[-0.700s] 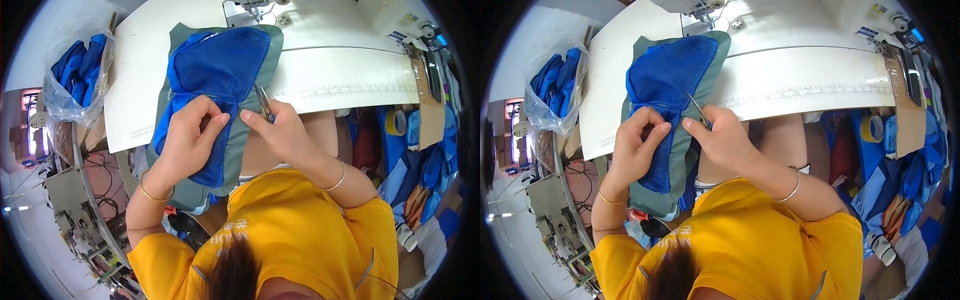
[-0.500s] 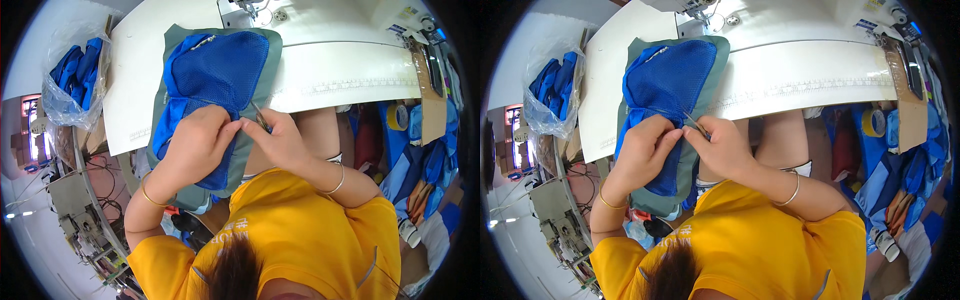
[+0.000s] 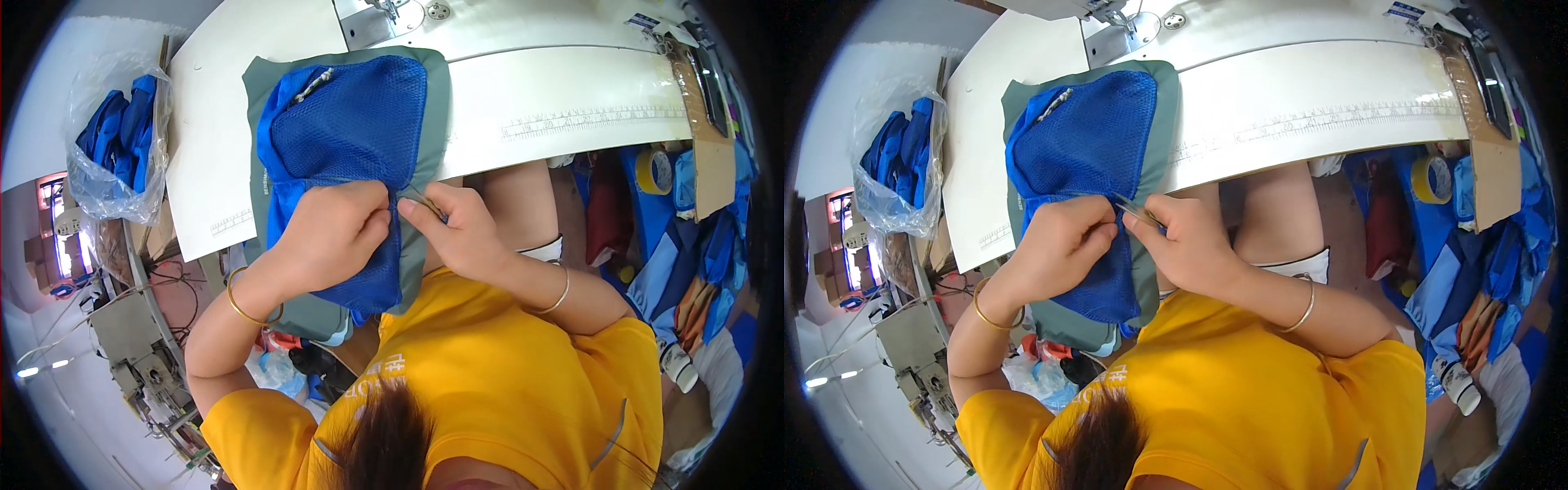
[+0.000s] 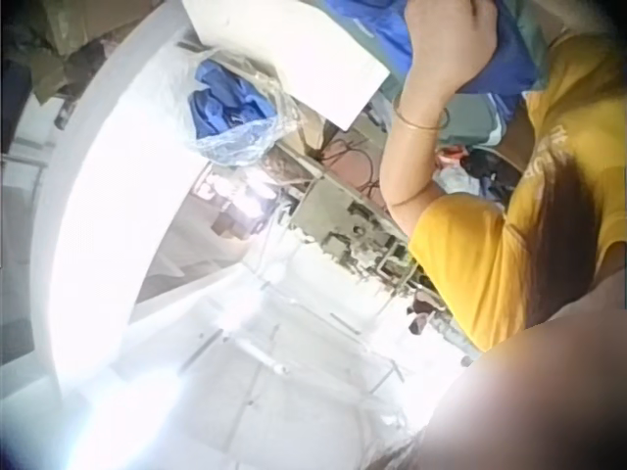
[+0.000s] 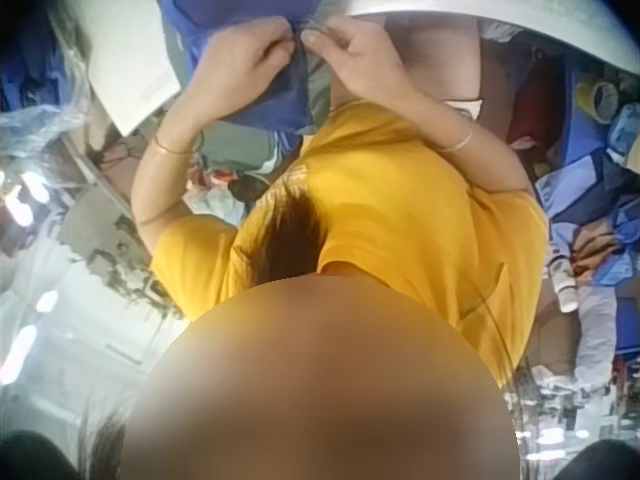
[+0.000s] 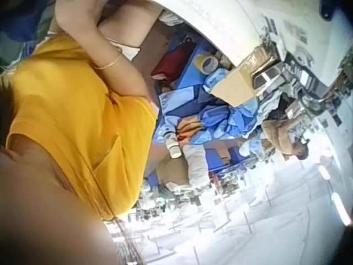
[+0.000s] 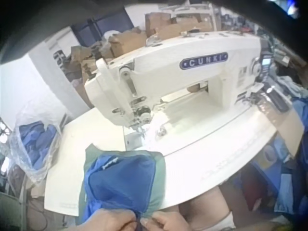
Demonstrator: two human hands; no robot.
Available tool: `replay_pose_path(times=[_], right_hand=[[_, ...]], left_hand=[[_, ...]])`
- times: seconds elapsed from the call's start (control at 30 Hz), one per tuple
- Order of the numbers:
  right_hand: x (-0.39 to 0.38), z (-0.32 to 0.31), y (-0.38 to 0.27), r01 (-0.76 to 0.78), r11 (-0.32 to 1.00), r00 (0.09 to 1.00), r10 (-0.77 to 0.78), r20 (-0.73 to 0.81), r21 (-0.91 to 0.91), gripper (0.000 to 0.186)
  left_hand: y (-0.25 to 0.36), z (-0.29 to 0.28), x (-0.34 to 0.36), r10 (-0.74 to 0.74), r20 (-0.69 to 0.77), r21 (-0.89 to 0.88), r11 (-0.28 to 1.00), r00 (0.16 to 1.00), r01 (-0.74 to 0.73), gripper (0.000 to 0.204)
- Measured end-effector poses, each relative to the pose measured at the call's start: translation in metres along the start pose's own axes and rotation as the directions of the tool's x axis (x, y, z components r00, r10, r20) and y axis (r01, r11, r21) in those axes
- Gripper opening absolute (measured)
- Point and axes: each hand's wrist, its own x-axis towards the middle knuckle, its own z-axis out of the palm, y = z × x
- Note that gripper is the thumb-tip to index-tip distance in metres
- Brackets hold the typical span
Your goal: Sewing a blue mesh pocket onto a green textile panel using an industrial sewing machine.
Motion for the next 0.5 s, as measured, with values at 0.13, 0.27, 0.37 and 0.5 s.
replay_pose_path(times=[0.13,0.27,0.37,0.5], right_hand=[[-0.002,0.000,0.000,0.003,0.989,1.000,0.001,-0.031,0.147,0.036],[-0.009,-0.004,0.004,0.048,0.981,0.993,-0.027,-0.111,0.190,0.035],[-0.011,-0.001,0.007,-0.072,0.976,0.995,0.084,-0.050,0.205,0.035],[-0.009,0.001,0.009,-0.021,0.963,0.999,0.030,-0.027,0.270,0.036]], left_hand=[[0.003,-0.001,0.005,0.022,0.005,-0.019,1.000,1.000,-0.022,0.011],[0.003,-0.001,0.005,0.087,-0.013,0.153,0.985,0.996,-0.084,0.010],[0.004,-0.001,0.003,0.115,-0.055,0.157,0.982,0.992,-0.105,0.011],[0.005,0.003,0.001,0.146,-0.105,0.117,0.984,0.984,-0.134,0.013]])
